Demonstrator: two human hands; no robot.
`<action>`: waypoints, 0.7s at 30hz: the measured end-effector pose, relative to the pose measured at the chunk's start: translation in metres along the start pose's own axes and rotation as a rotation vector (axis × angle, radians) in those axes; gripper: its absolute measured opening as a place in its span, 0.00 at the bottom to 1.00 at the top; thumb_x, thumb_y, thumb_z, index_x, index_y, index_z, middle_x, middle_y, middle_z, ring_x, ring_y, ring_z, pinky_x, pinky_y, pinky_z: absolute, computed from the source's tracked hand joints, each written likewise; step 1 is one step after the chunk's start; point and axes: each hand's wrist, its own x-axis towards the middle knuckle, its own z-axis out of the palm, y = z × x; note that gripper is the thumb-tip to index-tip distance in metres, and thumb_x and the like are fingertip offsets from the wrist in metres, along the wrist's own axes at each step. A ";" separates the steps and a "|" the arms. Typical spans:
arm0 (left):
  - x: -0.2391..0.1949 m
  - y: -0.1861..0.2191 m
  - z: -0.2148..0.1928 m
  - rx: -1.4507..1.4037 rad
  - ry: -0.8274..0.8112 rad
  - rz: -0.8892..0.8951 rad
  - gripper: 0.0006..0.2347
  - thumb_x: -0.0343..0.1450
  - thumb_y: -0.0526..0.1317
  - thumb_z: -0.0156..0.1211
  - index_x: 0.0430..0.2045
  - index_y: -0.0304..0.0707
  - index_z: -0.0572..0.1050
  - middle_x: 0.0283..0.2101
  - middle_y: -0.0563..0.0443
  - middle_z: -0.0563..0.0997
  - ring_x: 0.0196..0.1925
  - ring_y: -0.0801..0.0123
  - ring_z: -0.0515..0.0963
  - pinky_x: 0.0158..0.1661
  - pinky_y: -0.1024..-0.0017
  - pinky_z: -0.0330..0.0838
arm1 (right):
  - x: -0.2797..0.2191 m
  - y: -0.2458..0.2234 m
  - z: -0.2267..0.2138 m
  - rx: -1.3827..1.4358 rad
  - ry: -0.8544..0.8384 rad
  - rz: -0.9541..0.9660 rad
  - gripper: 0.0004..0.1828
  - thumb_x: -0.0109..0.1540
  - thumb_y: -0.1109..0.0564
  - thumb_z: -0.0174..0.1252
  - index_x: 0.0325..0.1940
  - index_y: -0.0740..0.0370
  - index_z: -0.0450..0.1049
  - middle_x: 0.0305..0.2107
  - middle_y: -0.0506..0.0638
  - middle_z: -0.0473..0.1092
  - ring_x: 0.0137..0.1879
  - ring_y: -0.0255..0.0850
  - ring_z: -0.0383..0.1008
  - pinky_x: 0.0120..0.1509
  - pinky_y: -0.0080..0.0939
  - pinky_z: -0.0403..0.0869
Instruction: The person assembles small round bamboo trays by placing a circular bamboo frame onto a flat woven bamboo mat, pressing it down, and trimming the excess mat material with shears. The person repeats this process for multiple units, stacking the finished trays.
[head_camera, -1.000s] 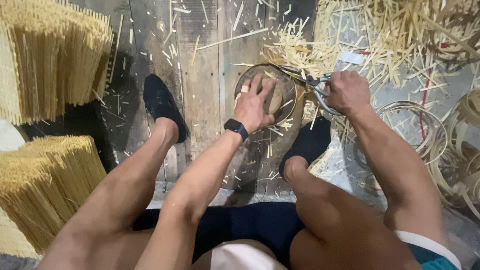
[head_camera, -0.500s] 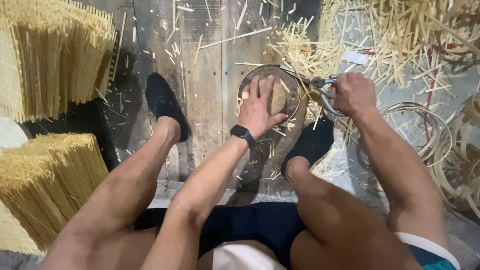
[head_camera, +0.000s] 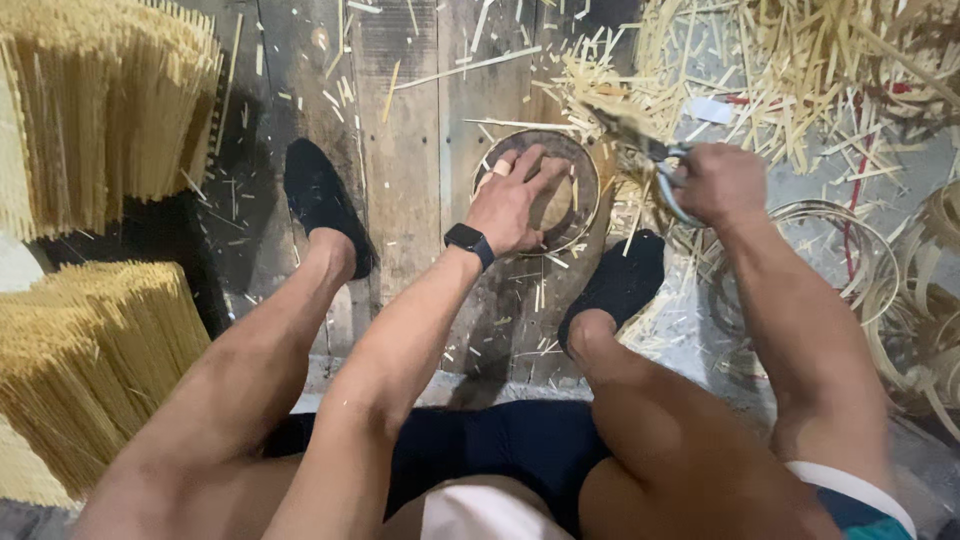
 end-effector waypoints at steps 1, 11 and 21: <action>0.000 0.000 0.000 0.003 -0.009 -0.011 0.47 0.46 0.37 0.82 0.64 0.54 0.63 0.68 0.42 0.63 0.67 0.37 0.63 0.61 0.48 0.66 | -0.002 0.000 -0.005 0.003 -0.010 0.033 0.20 0.62 0.42 0.60 0.34 0.63 0.79 0.29 0.61 0.74 0.34 0.54 0.77 0.41 0.55 0.75; 0.005 -0.020 0.018 0.275 -0.091 0.282 0.39 0.58 0.32 0.73 0.68 0.57 0.65 0.76 0.50 0.59 0.75 0.40 0.58 0.65 0.45 0.61 | 0.005 -0.034 0.009 -0.076 0.208 -0.215 0.25 0.58 0.38 0.63 0.37 0.64 0.76 0.32 0.60 0.73 0.41 0.53 0.75 0.47 0.53 0.76; 0.016 -0.037 0.008 -0.202 0.147 -0.056 0.32 0.67 0.50 0.68 0.65 0.42 0.63 0.67 0.33 0.66 0.67 0.39 0.67 0.63 0.51 0.65 | -0.002 0.024 0.036 0.227 0.334 0.354 0.31 0.58 0.42 0.69 0.52 0.69 0.74 0.40 0.67 0.71 0.50 0.61 0.70 0.56 0.60 0.68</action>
